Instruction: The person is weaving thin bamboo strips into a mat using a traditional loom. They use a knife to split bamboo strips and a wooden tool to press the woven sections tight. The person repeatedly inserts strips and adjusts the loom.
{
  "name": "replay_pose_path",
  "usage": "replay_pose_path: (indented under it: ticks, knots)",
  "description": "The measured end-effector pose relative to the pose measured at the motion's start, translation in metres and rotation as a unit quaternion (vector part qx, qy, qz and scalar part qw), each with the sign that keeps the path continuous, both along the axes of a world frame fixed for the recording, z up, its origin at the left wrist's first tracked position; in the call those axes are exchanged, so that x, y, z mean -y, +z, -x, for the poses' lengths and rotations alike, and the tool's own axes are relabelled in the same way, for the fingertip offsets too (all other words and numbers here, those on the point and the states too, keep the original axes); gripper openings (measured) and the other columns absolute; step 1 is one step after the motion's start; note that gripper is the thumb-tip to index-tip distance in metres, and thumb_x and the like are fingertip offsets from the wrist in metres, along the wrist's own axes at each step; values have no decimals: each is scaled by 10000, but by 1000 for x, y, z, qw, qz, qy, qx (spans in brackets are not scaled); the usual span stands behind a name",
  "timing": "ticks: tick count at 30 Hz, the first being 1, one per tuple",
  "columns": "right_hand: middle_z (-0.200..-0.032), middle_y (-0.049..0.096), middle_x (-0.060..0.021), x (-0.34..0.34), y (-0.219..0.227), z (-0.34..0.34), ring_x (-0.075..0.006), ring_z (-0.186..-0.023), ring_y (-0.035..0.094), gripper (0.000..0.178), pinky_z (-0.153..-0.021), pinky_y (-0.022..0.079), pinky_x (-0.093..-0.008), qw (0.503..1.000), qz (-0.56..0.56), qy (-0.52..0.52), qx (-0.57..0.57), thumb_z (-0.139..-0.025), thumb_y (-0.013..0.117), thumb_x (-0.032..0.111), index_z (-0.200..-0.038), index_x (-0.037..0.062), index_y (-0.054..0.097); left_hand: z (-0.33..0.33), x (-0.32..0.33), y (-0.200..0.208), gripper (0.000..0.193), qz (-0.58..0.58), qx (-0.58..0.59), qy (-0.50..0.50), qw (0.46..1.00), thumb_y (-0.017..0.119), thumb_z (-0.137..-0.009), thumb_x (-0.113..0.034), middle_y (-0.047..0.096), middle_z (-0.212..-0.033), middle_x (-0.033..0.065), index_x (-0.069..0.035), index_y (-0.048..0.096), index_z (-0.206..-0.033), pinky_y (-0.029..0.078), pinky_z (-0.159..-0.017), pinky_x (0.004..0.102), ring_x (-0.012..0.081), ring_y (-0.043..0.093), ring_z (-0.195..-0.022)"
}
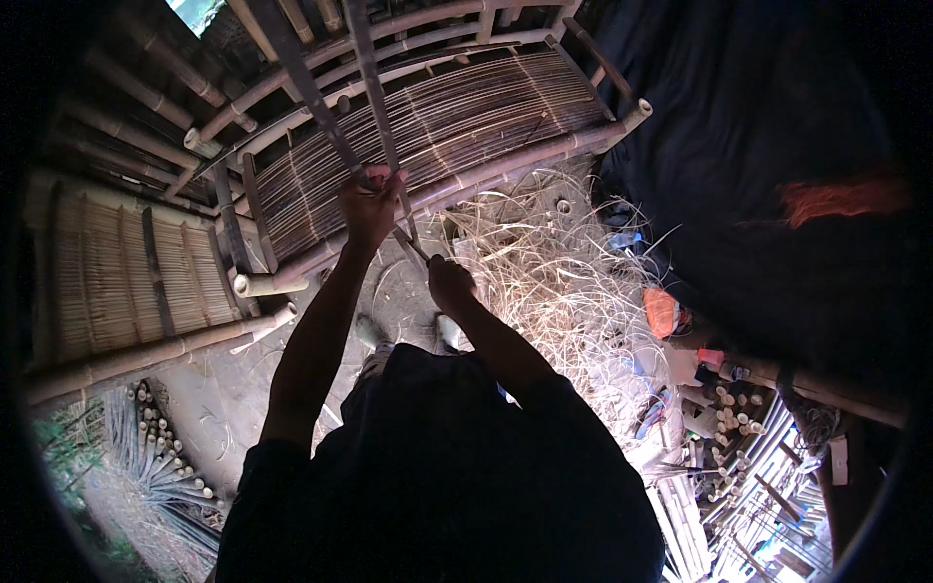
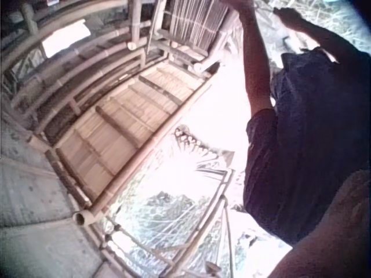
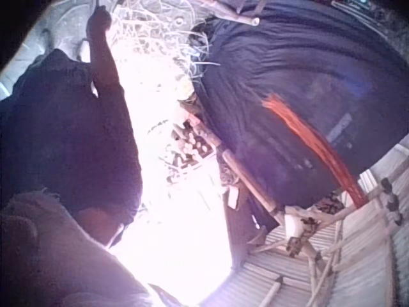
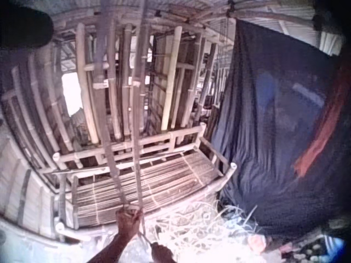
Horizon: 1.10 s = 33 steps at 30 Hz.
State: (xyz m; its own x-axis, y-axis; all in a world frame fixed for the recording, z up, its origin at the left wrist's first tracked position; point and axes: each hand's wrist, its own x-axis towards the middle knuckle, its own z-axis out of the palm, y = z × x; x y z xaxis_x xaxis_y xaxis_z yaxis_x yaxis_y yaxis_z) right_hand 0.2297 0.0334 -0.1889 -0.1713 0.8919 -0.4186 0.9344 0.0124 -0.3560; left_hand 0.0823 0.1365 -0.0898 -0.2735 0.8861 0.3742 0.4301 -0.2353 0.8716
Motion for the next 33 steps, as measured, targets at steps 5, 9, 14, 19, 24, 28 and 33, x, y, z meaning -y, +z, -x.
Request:
replay_pose_path:
  ticks: [5, 9, 14, 19, 24, 28, 33]
  knots:
    - [-934, 660, -279, 14, -23, -14, -430, -908, 662, 293, -782, 545, -500, 989, 138, 50, -36, -837, 569, 164, -1055, -27, 523, -4, 19, 51, 188, -75, 22, -65, 995, 792, -777, -59, 418, -585, -58, -17, 609, -764, 302, -486, 207, 24, 373, -546]
    - [-967, 653, -293, 25, -53, -25, -437, -917, 659, 343, -798, 541, -501, 992, 117, 11, -45, -813, 589, 167, -1076, -43, 519, -18, 22, 143, 166, -134, 18, -121, 983, 776, -782, -20, 418, -599, -60, -13, 612, -761, 299, -485, 196, 20, 370, -547]
    - [-852, 662, -254, 22, -8, -18, -376, -804, 691, 213, -677, 558, -477, 999, 2, 31, -17, -873, 524, 134, -1009, -30, 529, -12, -6, 159, 145, -198, 19, -81, 977, 774, -781, -2, 420, -613, -67, -13, 629, -772, 302, -493, 185, 12, 369, -557]
    - [-888, 666, -258, 9, -28, -40, -409, -833, 678, 275, -726, 543, -499, 996, 65, 45, -42, -824, 545, 131, -1043, -35, 542, -30, 3, 198, 143, -185, 63, -73, 978, 784, -767, -2, 418, -621, -74, -16, 645, -798, 300, -511, 177, 14, 359, -566]
    - [-893, 669, -255, 0, -38, -37, -405, -832, 680, 298, -723, 552, -511, 999, 17, 30, -15, -826, 569, 169, -1044, -34, 558, -51, 11, 213, 145, -183, 28, -69, 980, 788, -765, -12, 436, -613, -65, -14, 644, -771, 319, -517, 190, 24, 382, -570]
    - [-867, 678, -221, 16, -36, -45, -404, -805, 685, 252, -700, 558, -512, 998, -41, 39, 37, -875, 527, 155, -1048, -26, 555, -51, -9, 213, 166, -195, 31, -48, 979, 803, -766, -44, 493, -621, -46, -5, 642, -765, 342, -511, 203, 39, 422, -573]
    - [-894, 673, -248, 37, -30, -63, -397, -843, 677, 283, -767, 543, -487, 996, 76, 50, 0, -780, 586, 185, -982, -13, 579, -48, -10, 239, 219, -173, 49, -56, 982, 839, -748, -113, 532, -645, -35, -14, 648, -789, 380, -524, 204, 49, 472, -579]
